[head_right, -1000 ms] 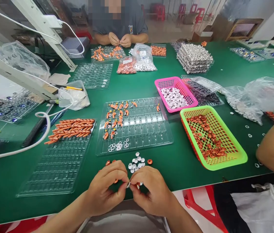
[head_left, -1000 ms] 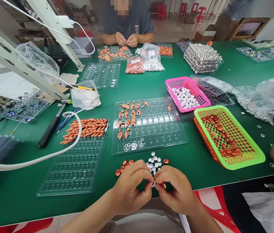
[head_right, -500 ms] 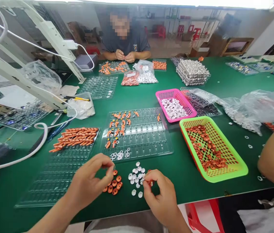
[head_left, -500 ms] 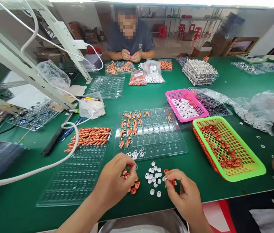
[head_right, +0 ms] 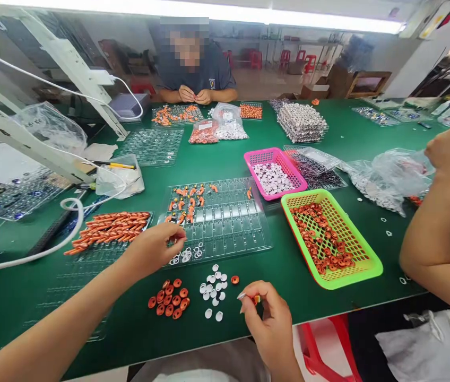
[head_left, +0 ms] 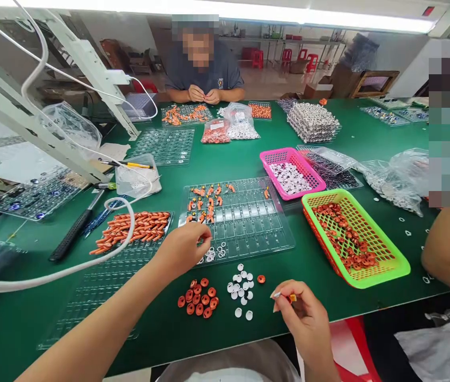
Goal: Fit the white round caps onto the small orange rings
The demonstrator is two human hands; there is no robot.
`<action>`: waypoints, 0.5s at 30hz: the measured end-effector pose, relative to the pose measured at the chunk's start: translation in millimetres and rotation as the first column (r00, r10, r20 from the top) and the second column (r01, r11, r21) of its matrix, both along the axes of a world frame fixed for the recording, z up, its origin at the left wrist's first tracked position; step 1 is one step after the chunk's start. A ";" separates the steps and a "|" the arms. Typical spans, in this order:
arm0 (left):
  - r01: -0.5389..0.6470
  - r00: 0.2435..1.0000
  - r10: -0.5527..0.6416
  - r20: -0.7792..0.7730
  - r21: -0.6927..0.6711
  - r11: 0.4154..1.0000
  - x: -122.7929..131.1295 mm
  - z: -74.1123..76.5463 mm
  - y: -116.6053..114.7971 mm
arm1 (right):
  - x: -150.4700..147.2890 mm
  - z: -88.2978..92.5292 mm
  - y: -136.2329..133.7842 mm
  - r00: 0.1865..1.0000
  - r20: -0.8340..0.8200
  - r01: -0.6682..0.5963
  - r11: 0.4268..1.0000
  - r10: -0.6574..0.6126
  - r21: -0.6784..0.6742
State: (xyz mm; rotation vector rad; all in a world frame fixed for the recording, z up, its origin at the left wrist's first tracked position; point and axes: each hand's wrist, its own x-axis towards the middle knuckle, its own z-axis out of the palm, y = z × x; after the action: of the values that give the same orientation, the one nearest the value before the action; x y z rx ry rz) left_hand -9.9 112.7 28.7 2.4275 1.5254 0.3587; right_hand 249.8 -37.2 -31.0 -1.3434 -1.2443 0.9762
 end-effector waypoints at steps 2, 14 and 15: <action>0.007 0.998 -0.007 0.058 0.000 1.000 2.0 1.2 -10.3 | -0.2 -1.9 0.5 0.996 -0.057 0.062 0.996 -0.066 -0.056; 0.345 0.922 -0.365 -0.131 -0.154 0.926 59.1 -11.4 -37.4 | 0.8 -8.6 4.9 0.993 -0.112 0.035 0.998 -0.041 -0.058; 0.368 0.903 -0.394 -0.172 -0.167 0.915 60.9 -11.5 -35.0 | 0.0 -8.5 4.2 0.993 -0.113 0.033 0.998 -0.039 -0.052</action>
State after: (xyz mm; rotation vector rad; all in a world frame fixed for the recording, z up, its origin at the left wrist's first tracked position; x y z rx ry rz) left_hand 51.0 77.6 17.2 2.6404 1.0568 -0.0687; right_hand 249.8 -33.0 -39.4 -1.3252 -1.1124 1.0496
